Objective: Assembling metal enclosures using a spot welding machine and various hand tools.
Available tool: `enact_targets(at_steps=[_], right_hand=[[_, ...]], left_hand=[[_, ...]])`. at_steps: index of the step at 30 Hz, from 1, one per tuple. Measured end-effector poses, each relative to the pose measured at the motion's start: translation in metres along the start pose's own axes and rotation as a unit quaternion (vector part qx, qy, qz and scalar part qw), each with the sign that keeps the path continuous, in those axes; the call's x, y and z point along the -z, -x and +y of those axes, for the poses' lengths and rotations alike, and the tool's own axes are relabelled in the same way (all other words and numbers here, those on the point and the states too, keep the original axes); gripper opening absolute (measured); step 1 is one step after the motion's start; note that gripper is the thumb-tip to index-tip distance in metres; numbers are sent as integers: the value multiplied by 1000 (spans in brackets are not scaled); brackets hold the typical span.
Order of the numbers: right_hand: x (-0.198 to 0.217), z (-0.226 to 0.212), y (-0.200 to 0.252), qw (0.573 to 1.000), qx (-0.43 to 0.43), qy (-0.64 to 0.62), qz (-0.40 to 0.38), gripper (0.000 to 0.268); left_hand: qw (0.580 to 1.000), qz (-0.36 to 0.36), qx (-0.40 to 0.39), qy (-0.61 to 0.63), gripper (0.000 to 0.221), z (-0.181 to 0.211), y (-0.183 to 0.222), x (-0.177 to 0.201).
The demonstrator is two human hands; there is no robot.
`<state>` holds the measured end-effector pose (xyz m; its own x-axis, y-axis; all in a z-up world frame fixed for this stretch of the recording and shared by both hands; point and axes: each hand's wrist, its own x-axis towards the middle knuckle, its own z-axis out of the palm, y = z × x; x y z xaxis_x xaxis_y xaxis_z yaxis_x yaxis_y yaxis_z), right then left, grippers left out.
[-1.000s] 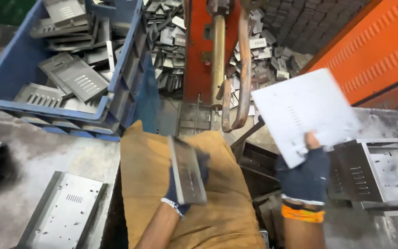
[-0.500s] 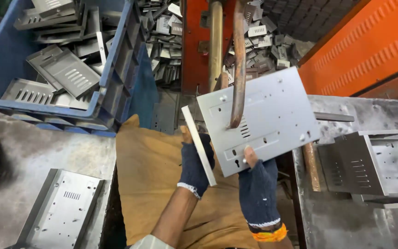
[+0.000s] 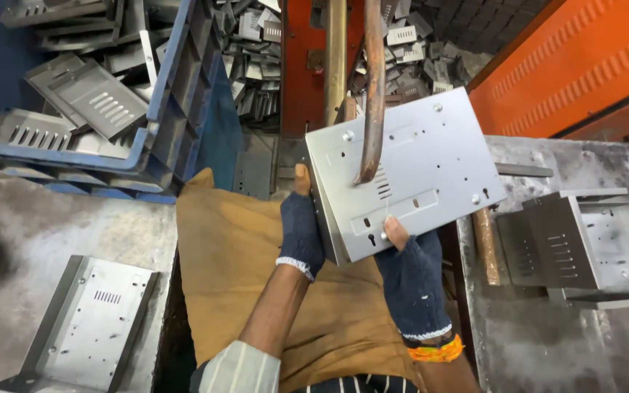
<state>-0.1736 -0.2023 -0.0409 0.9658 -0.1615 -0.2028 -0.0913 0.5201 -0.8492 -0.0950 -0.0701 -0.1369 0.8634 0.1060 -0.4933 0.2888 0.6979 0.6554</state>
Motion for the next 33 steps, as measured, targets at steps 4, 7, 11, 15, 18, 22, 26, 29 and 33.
enact_targets(at_steps=[4, 7, 11, 15, 18, 22, 26, 29, 33], right_hand=[[7, 6, -3, 1000, 5, -3, 7, 55], [3, 4, -1, 1000, 5, -13, 15, 56], [5, 9, -4, 1000, 17, -18, 15, 57], [5, 6, -3, 999, 17, -21, 17, 58], [7, 8, -7, 1000, 17, -18, 15, 58], [4, 3, -2, 1000, 9, -18, 15, 55], [3, 9, 0, 1000, 19, -9, 15, 56], [16, 25, -7, 999, 28, -10, 14, 56], [21, 32, -9, 999, 33, -19, 8, 55]], left_hand=[[1000, -8, -7, 24, 78, 2, -1, -3], [999, -12, -11, 33, 79, 1, -1, -3], [999, -19, -5, 43, 82, 6, 3, -3], [997, -37, 21, 69, 81, 13, 17, -10], [997, -25, 29, 69, 81, 12, 13, -7], [999, 9, 0, 33, 83, -5, -4, 2], [998, -9, 3, 58, 81, 1, 4, -9], [995, -41, 9, 94, 80, 7, 15, -14], [996, -72, -42, 26, 89, -2, 26, 7]])
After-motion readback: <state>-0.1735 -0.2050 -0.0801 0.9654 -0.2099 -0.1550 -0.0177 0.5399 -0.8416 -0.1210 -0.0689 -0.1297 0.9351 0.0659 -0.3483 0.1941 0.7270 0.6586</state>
